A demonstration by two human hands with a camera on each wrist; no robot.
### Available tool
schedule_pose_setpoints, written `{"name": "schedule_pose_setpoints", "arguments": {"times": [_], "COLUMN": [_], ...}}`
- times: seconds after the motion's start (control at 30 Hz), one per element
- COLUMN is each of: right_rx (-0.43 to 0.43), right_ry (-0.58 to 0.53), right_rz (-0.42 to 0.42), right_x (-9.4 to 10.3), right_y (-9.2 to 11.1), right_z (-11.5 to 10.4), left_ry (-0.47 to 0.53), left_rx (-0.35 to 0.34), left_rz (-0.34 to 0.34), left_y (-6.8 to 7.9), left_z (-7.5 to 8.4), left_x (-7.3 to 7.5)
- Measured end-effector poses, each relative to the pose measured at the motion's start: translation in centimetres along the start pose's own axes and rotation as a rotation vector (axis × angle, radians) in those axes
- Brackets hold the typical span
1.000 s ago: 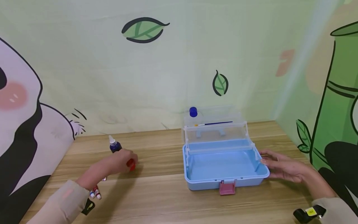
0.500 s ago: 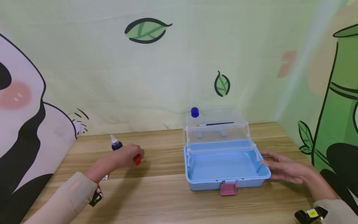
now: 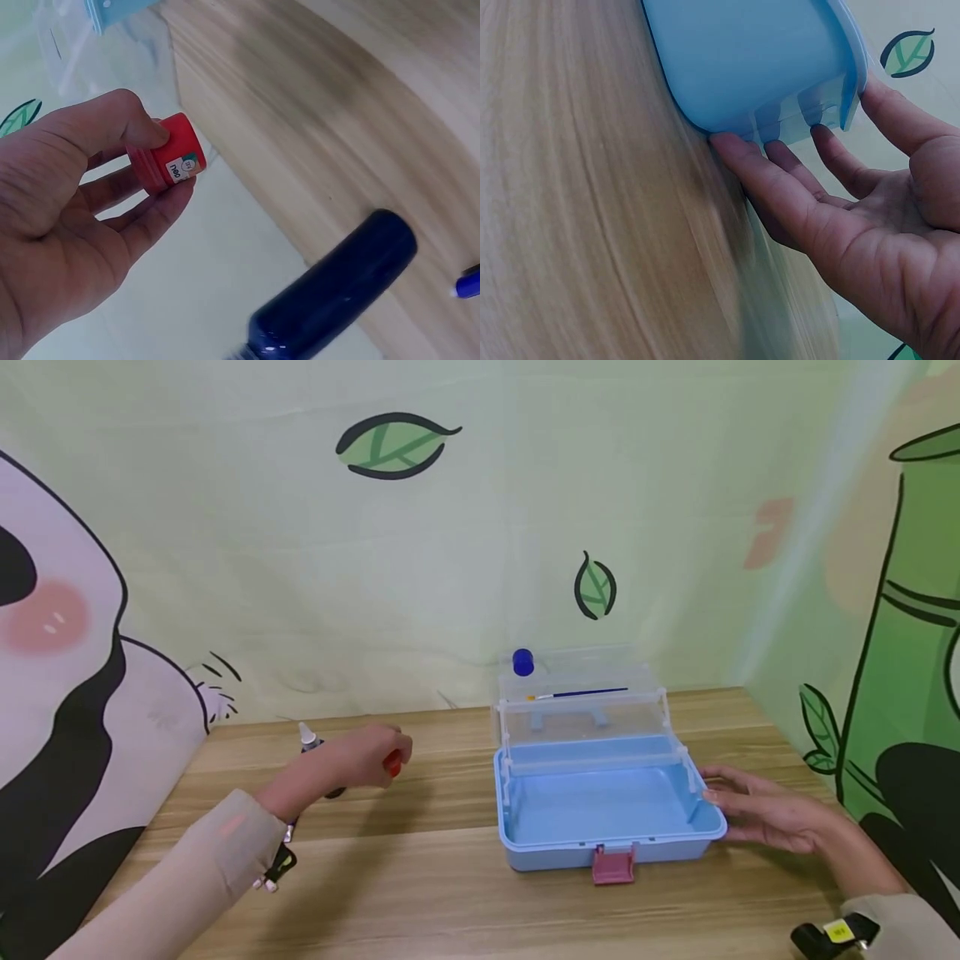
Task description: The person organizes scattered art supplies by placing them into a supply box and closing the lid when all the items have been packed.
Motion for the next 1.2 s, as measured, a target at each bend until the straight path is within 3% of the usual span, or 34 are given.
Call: {"name": "schedule_pose_setpoints", "arguments": {"times": [0.23,0.53,0.7,0.97,1.2], "right_rx": [-0.014,-0.019,-0.028,-0.011,-0.033], "right_ry": [0.002,0.041,0.048,0.038,0.006], "right_rz": [-0.001,0.009,0.004,-0.033,-0.034], "right_x": [-0.2,0.4,0.9,1.0,0.5], "right_y": [-0.3,-0.3,0.0,-0.1,-0.3], "right_z": [-0.1,-0.7,-1.1,-0.8,-0.3], "left_ry": [-0.033,-0.137,-0.157,-0.196,-0.179], "left_rx": [-0.050,-0.089,-0.110,-0.109,-0.081], "left_rz": [-0.009,0.027,0.012,-0.030,-0.016], "left_y": [-0.8,-1.2,-1.0,0.0,-0.7], "left_z": [0.4,0.8,1.5,1.7,2.0], "left_x": [1.2,4.2,5.7,8.0,9.4]}}
Point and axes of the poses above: each hand's wrist, its own y-axis away from the middle knuckle, its own x-axis out of the back of the hand, z = x × y, the point moved 1 cm from there along -y, towards the middle knuckle, and after that the axes turned 7 degrees about -x, right-handed, at the moved point
